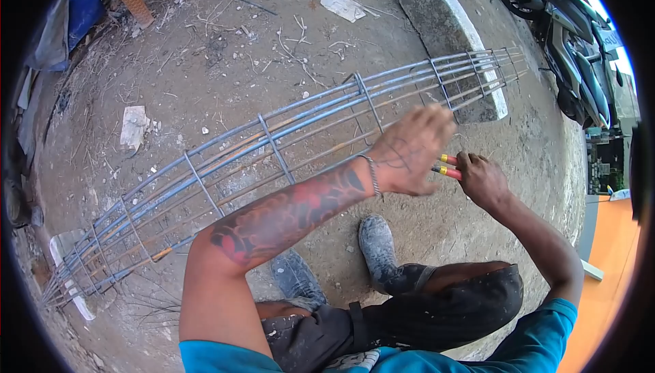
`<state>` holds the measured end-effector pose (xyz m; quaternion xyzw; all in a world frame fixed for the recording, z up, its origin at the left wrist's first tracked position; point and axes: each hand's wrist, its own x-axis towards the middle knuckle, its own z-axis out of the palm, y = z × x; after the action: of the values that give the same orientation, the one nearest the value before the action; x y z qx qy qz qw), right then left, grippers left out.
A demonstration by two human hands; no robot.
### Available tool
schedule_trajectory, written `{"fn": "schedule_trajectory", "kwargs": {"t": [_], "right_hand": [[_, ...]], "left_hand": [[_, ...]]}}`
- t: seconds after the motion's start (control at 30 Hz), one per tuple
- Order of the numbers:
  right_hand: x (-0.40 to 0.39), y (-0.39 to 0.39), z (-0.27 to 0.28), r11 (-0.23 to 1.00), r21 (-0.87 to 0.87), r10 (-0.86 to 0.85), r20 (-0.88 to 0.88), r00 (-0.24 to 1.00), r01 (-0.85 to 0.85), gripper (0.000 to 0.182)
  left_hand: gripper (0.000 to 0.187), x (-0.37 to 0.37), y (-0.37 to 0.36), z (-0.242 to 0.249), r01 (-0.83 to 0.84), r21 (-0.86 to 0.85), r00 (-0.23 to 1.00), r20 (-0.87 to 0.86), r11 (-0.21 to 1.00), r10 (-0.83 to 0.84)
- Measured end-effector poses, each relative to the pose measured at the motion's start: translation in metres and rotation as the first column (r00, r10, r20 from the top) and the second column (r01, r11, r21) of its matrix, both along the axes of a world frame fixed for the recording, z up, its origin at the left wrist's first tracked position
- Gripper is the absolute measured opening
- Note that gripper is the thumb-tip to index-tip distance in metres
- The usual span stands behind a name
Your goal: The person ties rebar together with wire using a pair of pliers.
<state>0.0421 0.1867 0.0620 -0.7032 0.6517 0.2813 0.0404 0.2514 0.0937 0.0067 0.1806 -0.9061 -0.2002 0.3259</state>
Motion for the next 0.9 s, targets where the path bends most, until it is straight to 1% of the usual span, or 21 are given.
{"fn": "schedule_trajectory", "kwargs": {"t": [0.03, 0.13, 0.2, 0.23, 0.27, 0.3, 0.33, 0.37, 0.4, 0.43, 0.47, 0.53, 0.57, 0.6, 0.63, 0.67, 0.7, 0.73, 0.8, 0.87, 0.9], "right_hand": [[0.003, 0.008, 0.0, 0.998, -0.048, 0.033, -0.015, 0.999, -0.034, 0.025], [0.033, 0.025, 0.014, 0.995, -0.096, -0.029, -0.006, 1.0, 0.028, 0.03], [0.052, 0.027, 0.028, 0.995, -0.061, -0.07, 0.037, 0.997, 0.073, 0.034], [0.058, 0.027, 0.035, 0.994, -0.021, -0.107, 0.09, 0.99, 0.11, 0.038], [0.057, 0.029, 0.041, 0.997, -0.01, -0.067, 0.196, 0.978, 0.07, 0.048], [0.055, 0.025, 0.047, 0.997, -0.006, -0.074, 0.201, 0.977, 0.077, 0.048], [0.053, 0.016, 0.052, 0.829, 0.378, -0.547, 0.395, 0.738, 0.412, 0.051], [0.048, 0.012, 0.057, 0.452, 0.742, -0.89, 0.342, 0.301, 0.495, 0.054], [0.03, 0.025, 0.046, 0.239, 0.923, -0.939, 0.299, -0.168, 0.302, 0.054], [0.024, 0.036, 0.031, 0.148, 0.979, -0.899, 0.194, -0.394, 0.143, 0.049], [0.019, 0.047, 0.008, 0.167, 0.985, -0.88, 0.166, -0.445, 0.037, 0.046], [0.032, 0.052, -0.015, 0.18, 0.971, -0.845, 0.071, -0.53, -0.158, 0.031], [0.048, 0.057, -0.017, 0.076, 0.984, -0.793, -0.039, -0.608, -0.161, 0.018], [0.059, 0.059, -0.018, 0.08, 0.995, -0.811, 0.034, -0.585, -0.054, 0.017], [0.069, 0.062, -0.018, 0.078, 0.995, -0.827, 0.095, -0.554, 0.054, 0.018], [0.08, 0.061, -0.016, 0.071, 0.996, -0.825, 0.087, -0.558, 0.051, 0.018], [0.093, 0.06, -0.014, 0.042, 0.99, -0.799, 0.112, -0.591, 0.132, 0.017], [0.105, 0.06, -0.016, 0.01, 0.978, -0.768, 0.14, -0.624, 0.208, 0.018], [0.124, 0.065, -0.03, 0.056, 0.958, -0.769, 0.222, -0.6, 0.282, 0.015], [0.131, 0.079, -0.057, 0.202, 0.89, -0.738, 0.413, -0.533, 0.409, 0.016], [0.137, 0.08, -0.064, 0.199, 0.889, -0.736, 0.413, -0.536, 0.412, 0.016]], "left_hand": [[0.088, -0.021, 0.017, 0.001, 0.207, 0.089, 0.977, 0.037, 0.974, -0.211], [0.074, -0.057, 0.031, -0.023, 0.225, 0.172, 0.971, 0.042, 0.959, -0.235], [0.048, -0.063, 0.033, -0.028, 0.197, 0.298, 0.953, 0.164, 0.934, -0.253], [0.048, -0.063, 0.035, -0.034, 0.198, 0.296, 0.953, 0.164, 0.934, -0.254], [0.038, -0.062, 0.038, -0.04, 0.188, 0.183, 0.979, 0.038, 0.965, -0.198], [0.03, -0.059, 0.043, -0.045, 0.165, 0.072, 0.983, -0.092, 0.984, -0.158], [0.024, -0.051, 0.045, -0.042, 0.172, 0.026, 0.978, -0.124, 0.985, -0.167], [0.024, -0.048, 0.046, -0.047, 0.176, 0.022, 0.978, -0.122, 0.984, -0.172], [0.023, -0.048, 0.047, -0.054, 0.216, -0.047, 0.968, -0.122, 0.975, -0.221], [0.023, -0.048, 0.048, -0.057, 0.257, -0.116, 0.955, -0.123, 0.959, -0.27], [0.02, -0.043, 0.049, -0.056, 0.282, -0.121, 0.956, -0.043, 0.952, -0.289], [0.02, -0.032, 0.048, -0.055, 0.344, -0.179, 0.929, -0.081, 0.922, -0.362], [0.021, -0.024, 0.046, -0.056, 0.398, -0.234, 0.895, -0.114, 0.887, -0.431], [0.034, -0.001, 0.044, -0.045, 0.465, -0.324, 0.865, -0.034, 0.824, -0.501], [0.043, 0.025, 0.039, -0.039, 0.434, -0.361, 0.848, -0.147, 0.825, -0.51], [0.052, 0.048, 0.029, -0.035, 0.398, -0.399, 0.818, -0.254, 0.826, -0.517], [0.06, 0.063, 0.011, -0.03, 0.148, -0.309, 0.927, -0.288, 0.939, -0.241], [0.068, 0.069, -0.013, -0.029, -0.119, -0.219, 0.956, -0.288, 0.968, 0.052], [0.077, 0.06, -0.059, -0.039, -0.485, -0.096, 0.874, -0.05, 0.869, 0.483], [0.082, 0.05, -0.084, -0.049, -0.37, 0.216, 0.888, 0.368, 0.904, 0.275], [0.082, 0.049, -0.083, -0.052, -0.365, 0.217, 0.89, 0.367, 0.905, 0.271]]}}
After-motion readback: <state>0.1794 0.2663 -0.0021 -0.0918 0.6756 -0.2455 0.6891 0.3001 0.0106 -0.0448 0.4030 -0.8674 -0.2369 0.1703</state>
